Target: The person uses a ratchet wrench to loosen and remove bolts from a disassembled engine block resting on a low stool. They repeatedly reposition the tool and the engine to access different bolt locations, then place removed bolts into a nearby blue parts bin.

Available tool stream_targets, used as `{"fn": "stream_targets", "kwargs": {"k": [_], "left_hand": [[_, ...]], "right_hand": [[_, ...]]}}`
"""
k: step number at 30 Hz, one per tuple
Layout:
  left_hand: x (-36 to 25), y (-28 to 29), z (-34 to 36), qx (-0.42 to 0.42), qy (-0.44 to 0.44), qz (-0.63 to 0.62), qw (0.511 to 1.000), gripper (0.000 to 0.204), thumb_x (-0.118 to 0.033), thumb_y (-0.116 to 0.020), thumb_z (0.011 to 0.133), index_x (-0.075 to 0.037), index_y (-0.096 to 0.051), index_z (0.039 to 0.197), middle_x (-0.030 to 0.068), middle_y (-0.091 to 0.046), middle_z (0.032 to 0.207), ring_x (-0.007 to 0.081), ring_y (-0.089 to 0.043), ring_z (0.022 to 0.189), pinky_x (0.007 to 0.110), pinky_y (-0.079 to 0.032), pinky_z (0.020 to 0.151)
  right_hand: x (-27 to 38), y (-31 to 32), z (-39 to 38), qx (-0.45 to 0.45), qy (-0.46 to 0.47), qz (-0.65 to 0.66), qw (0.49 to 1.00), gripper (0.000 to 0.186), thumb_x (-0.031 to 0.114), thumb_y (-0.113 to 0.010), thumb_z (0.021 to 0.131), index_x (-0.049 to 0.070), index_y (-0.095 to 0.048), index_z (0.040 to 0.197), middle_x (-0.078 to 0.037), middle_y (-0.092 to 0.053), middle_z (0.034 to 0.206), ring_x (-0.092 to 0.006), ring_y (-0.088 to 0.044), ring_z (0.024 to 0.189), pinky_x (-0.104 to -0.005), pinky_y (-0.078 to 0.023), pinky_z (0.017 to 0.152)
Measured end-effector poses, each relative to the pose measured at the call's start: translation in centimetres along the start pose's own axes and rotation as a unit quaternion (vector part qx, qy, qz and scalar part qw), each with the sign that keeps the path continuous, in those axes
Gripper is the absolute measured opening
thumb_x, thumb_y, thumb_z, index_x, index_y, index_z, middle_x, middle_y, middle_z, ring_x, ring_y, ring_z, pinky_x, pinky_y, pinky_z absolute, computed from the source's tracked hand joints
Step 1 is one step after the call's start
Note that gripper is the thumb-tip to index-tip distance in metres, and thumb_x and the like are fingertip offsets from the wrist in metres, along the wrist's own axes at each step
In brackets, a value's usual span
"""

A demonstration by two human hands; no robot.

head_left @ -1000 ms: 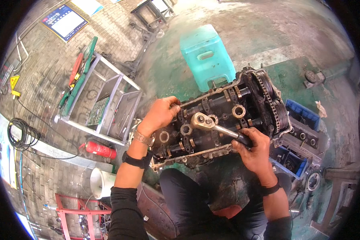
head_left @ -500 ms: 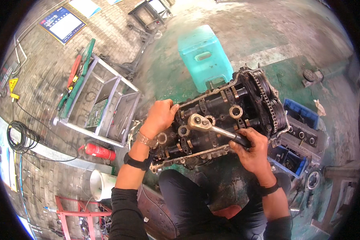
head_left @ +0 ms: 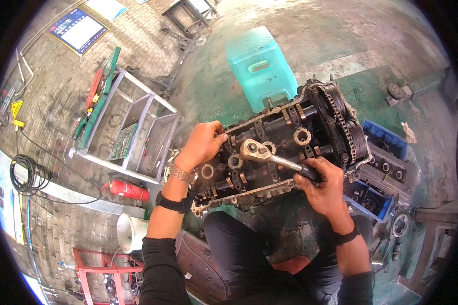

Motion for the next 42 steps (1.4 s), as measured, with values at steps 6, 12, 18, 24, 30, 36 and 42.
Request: {"fn": "stream_targets", "kwargs": {"k": [6, 12, 18, 24, 30, 36, 42], "left_hand": [[1.2, 0.4, 0.1, -0.003, 0.078, 0.026, 0.997, 0.03, -0.024, -0.069, 0.089, 0.005, -0.066, 0.088, 0.0253, -0.066, 0.08, 0.0401, -0.065, 0.074, 0.042, -0.051, 0.069], [0.1, 0.4, -0.1, -0.002, 0.033, -0.026, 0.999, 0.022, -0.016, -0.07, 0.087, 0.005, -0.067, 0.09, 0.0229, -0.067, 0.077, 0.0324, -0.066, 0.069, 0.039, -0.05, 0.067], [0.3, 0.2, -0.1, -0.018, 0.018, -0.057, 0.998, 0.016, -0.007, -0.071, 0.084, 0.006, -0.066, 0.092, 0.0216, -0.068, 0.078, 0.0275, -0.064, 0.067, 0.036, -0.05, 0.066], [2.0, 2.6, -0.2, -0.066, 0.043, -0.137, 0.987, 0.012, -0.005, -0.068, 0.088, 0.005, -0.065, 0.094, 0.0099, -0.067, 0.076, 0.0155, -0.061, 0.067, 0.032, -0.049, 0.063], [1.1, 5.3, -3.1, -0.121, 0.049, -0.325, 0.937, 0.01, -0.003, -0.065, 0.092, 0.002, -0.062, 0.1, 0.0015, -0.062, 0.084, 0.0095, -0.058, 0.071, 0.025, -0.049, 0.064], [-5.3, 1.1, -9.4, -0.101, 0.022, -0.497, 0.861, 0.015, -0.003, -0.067, 0.091, -0.001, -0.064, 0.105, 0.0044, -0.067, 0.091, 0.0102, -0.064, 0.076, 0.026, -0.054, 0.069], [-13.0, -5.0, -11.0, 0.053, -0.059, -0.559, 0.825, 0.019, -0.003, -0.068, 0.091, 0.003, -0.064, 0.109, 0.0038, -0.067, 0.092, 0.0111, -0.064, 0.083, 0.025, -0.053, 0.074]], "right_hand": [[-0.2, 0.0, -0.1, 0.006, -0.009, -0.013, 1.0, 0.031, 0.014, -0.084, 0.076, -0.002, -0.066, 0.095, -0.018, -0.065, 0.08, -0.0335, -0.064, 0.068, -0.0372, -0.051, 0.062], [0.0, 0.1, -0.1, -0.006, -0.001, -0.01, 1.0, 0.031, 0.014, -0.084, 0.075, -0.002, -0.066, 0.095, -0.017, -0.065, 0.079, -0.0345, -0.064, 0.068, -0.0383, -0.05, 0.062], [-0.1, -0.1, -0.2, 0.017, -0.001, -0.02, 1.0, 0.03, 0.009, -0.08, 0.077, -0.004, -0.064, 0.098, -0.014, -0.064, 0.081, -0.0235, -0.061, 0.068, -0.0318, -0.048, 0.063], [-0.1, -0.1, -0.1, 0.01, 0.0, -0.014, 1.0, 0.029, 0.008, -0.08, 0.076, -0.004, -0.065, 0.097, -0.014, -0.065, 0.082, -0.0232, -0.062, 0.069, -0.0317, -0.049, 0.064], [-1.2, 0.0, -0.5, -0.004, -0.062, 0.028, 0.998, 0.028, 0.008, -0.08, 0.078, -0.006, -0.064, 0.098, -0.012, -0.065, 0.084, -0.0175, -0.061, 0.073, -0.0287, -0.049, 0.067], [-3.6, 0.4, -1.2, -0.045, -0.181, 0.141, 0.972, 0.026, 0.014, -0.079, 0.082, -0.003, -0.063, 0.093, -0.004, -0.063, 0.078, -0.0116, -0.056, 0.071, -0.0281, -0.048, 0.064], [-3.1, 1.9, -4.4, -0.1, -0.19, 0.158, 0.964, 0.031, 0.007, -0.079, 0.082, 0.001, -0.061, 0.107, -0.002, -0.06, 0.095, -0.0131, -0.057, 0.088, -0.0268, -0.048, 0.076]]}}
Point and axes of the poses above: each hand's wrist, its own z-axis towards the middle knuckle, its own y-axis out of the back of the hand, x = y × z, the point moved 10 cm from there along z, towards the middle knuckle
